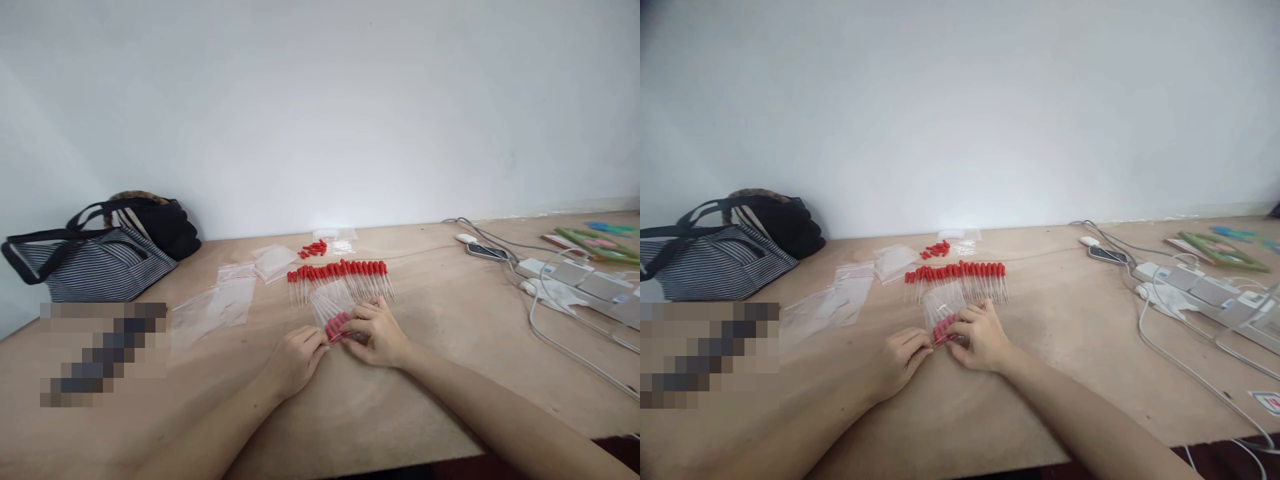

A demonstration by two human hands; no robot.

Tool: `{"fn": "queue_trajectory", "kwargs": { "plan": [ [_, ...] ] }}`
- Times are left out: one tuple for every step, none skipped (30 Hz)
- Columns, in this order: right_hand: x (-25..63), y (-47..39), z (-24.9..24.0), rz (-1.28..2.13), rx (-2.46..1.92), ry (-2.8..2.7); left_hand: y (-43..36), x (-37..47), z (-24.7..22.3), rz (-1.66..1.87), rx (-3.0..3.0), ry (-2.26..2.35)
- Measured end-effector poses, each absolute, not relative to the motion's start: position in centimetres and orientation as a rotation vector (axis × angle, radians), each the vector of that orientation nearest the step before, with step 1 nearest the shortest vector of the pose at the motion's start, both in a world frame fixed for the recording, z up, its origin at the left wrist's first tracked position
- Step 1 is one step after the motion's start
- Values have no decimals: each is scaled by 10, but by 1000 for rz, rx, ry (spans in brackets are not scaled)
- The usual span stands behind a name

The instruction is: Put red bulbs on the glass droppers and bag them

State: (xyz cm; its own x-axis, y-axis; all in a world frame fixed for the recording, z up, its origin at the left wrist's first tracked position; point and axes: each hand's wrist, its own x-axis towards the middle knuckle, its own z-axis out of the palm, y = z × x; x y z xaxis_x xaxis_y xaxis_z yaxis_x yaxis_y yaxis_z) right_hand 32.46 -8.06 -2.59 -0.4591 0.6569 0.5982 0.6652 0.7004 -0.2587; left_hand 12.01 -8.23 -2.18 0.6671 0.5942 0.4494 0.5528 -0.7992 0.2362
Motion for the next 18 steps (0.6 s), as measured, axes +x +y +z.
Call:
{"fn": "queue_trajectory", "kwargs": {
  "plan": [
    [323, -80, -26, -39, -1009, -2214, -82, 120, -22, 800, 2799, 956],
    [322, -79, -26, -62, -1012, -2218, -82, 121, -21, 805, 2803, 951],
    [320, -78, -27, -79, -1012, -2229, -83, 121, -21, 807, 2807, 947],
    [318, -76, -27, -89, -1008, -2243, -83, 121, -20, 808, 2811, 946],
    [317, -75, -27, -92, -1002, -2258, -83, 121, -20, 806, 2816, 945],
    [315, -74, -27, -95, -998, -2269, -84, 122, -19, 803, 2820, 946],
    [313, -73, -27, -101, -998, -2273, -84, 122, -18, 801, 2825, 949],
    [311, -73, -27, -112, -1005, -2271, -84, 122, -18, 798, 2829, 951],
    [310, -74, -27, -129, -1021, -2264, -84, 122, -17, 795, 2833, 953],
    [308, -74, -27, -147, -1041, -2256, -84, 122, -17, 794, 2836, 955],
    [306, -76, -27, -161, -1063, -2248, -84, 122, -17, 794, 2838, 954],
    [305, -77, -27, -171, -1085, -2237, -84, 122, -17, 792, 2840, 951],
    [304, -78, -27, -174, -1105, -2226, -84, 122, -17, 787, 2841, 951],
    [304, -79, -27, -169, -1123, -2215, -84, 122, -17, 783, 2840, 954],
    [304, -79, -27, -158, -1140, -2203, -84, 121, -18, 780, 2837, 958],
    [305, -79, -27, -139, -1157, -2193, -83, 121, -18, 775, 2832, 965],
    [307, -78, -27, -116, -1173, -2185, -83, 121, -19, 769, 2825, 970],
    [310, -77, -28, -87, -1182, -2182, -83, 121, -19, 764, 2817, 973]
  ]
}}
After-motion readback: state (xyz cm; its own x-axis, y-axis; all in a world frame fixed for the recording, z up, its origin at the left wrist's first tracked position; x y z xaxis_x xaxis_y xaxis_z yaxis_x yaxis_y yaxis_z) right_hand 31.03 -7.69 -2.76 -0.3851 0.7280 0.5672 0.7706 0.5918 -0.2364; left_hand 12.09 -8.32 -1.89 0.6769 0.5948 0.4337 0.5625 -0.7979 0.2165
